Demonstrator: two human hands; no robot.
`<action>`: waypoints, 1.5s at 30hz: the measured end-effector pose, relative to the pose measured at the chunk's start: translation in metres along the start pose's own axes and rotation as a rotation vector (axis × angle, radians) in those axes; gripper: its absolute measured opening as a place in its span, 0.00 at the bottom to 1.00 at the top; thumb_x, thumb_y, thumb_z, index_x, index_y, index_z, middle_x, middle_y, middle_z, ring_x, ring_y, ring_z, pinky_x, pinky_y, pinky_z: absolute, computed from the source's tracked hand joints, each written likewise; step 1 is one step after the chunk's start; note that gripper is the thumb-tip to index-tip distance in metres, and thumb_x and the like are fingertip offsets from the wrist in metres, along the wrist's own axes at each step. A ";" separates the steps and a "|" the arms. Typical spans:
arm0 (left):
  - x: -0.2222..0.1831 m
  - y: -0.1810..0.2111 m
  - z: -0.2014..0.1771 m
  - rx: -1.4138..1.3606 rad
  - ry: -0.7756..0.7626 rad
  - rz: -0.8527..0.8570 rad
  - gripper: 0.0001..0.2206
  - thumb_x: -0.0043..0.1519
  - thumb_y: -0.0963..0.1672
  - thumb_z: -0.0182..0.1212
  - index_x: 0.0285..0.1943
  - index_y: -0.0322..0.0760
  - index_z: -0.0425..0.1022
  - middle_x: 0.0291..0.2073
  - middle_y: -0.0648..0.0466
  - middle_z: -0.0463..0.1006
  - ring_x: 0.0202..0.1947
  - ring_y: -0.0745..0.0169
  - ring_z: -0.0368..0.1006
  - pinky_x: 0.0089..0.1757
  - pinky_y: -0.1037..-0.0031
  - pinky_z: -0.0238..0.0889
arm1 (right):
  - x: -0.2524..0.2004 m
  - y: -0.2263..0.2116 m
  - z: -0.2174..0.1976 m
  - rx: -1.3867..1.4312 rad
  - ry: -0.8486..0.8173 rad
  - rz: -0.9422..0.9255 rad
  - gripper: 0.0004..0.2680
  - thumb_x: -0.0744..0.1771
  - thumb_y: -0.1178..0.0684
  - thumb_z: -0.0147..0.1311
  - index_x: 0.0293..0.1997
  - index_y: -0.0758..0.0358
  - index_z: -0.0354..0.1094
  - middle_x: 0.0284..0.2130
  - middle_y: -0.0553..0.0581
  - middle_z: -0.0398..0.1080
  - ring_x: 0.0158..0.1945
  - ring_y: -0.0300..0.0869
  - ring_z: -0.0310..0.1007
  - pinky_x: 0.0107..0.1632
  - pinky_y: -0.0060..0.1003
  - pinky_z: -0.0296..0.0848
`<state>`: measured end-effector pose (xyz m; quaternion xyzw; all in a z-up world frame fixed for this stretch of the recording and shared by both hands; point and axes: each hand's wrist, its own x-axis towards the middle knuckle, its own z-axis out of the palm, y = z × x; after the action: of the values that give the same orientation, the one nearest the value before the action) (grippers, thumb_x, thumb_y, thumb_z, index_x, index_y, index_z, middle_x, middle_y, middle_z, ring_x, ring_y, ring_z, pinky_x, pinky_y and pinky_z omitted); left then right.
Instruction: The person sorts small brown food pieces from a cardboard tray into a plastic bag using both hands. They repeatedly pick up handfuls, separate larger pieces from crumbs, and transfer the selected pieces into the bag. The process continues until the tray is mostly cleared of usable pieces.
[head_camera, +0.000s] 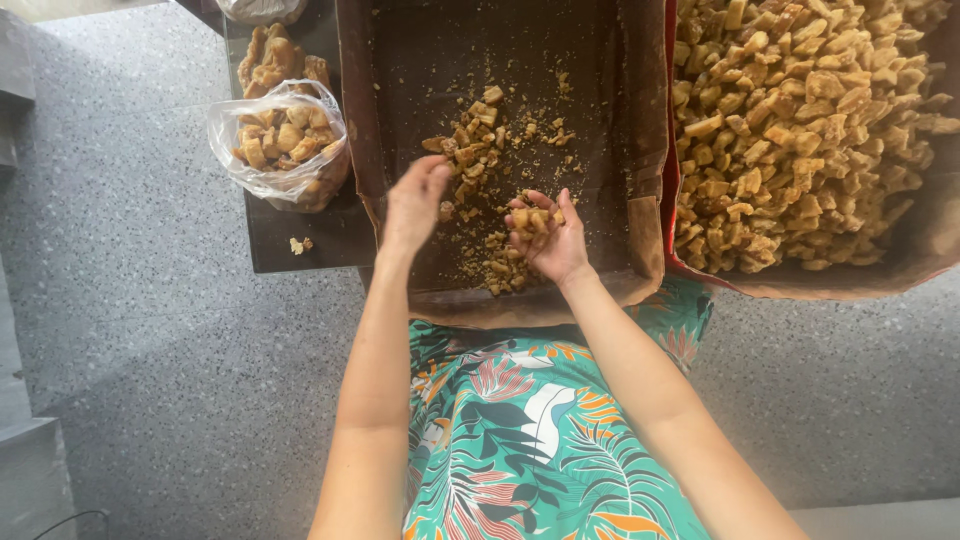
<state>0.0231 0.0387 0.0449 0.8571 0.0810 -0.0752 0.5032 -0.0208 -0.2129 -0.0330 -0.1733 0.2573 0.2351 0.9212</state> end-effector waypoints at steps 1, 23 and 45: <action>0.006 -0.015 -0.004 0.034 0.063 -0.025 0.17 0.69 0.49 0.56 0.63 0.41 0.73 0.49 0.45 0.81 0.49 0.53 0.78 0.49 0.65 0.71 | 0.002 -0.001 -0.005 0.026 -0.058 -0.017 0.17 0.71 0.33 0.48 0.52 0.55 0.71 0.49 0.62 0.74 0.48 0.52 0.76 0.42 0.44 0.79; 0.073 -0.128 0.025 0.279 0.175 0.131 0.19 0.62 0.37 0.64 0.63 0.37 0.74 0.48 0.41 0.67 0.46 0.46 0.71 0.50 0.59 0.68 | 0.006 -0.002 -0.012 0.121 -0.012 -0.050 0.09 0.70 0.42 0.54 0.46 0.55 0.71 0.36 0.56 0.71 0.42 0.47 0.72 0.44 0.44 0.77; 0.066 -0.099 0.069 0.063 0.055 -0.064 0.19 0.59 0.41 0.66 0.59 0.30 0.73 0.42 0.45 0.73 0.32 0.55 0.76 0.36 0.66 0.73 | 0.002 -0.004 -0.004 0.101 -0.114 -0.062 0.17 0.72 0.36 0.40 0.58 0.52 0.72 0.57 0.61 0.72 0.59 0.56 0.70 0.61 0.56 0.71</action>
<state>0.0627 0.0299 -0.0861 0.8713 0.1196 -0.0703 0.4708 -0.0190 -0.2169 -0.0365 -0.1208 0.2106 0.2026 0.9487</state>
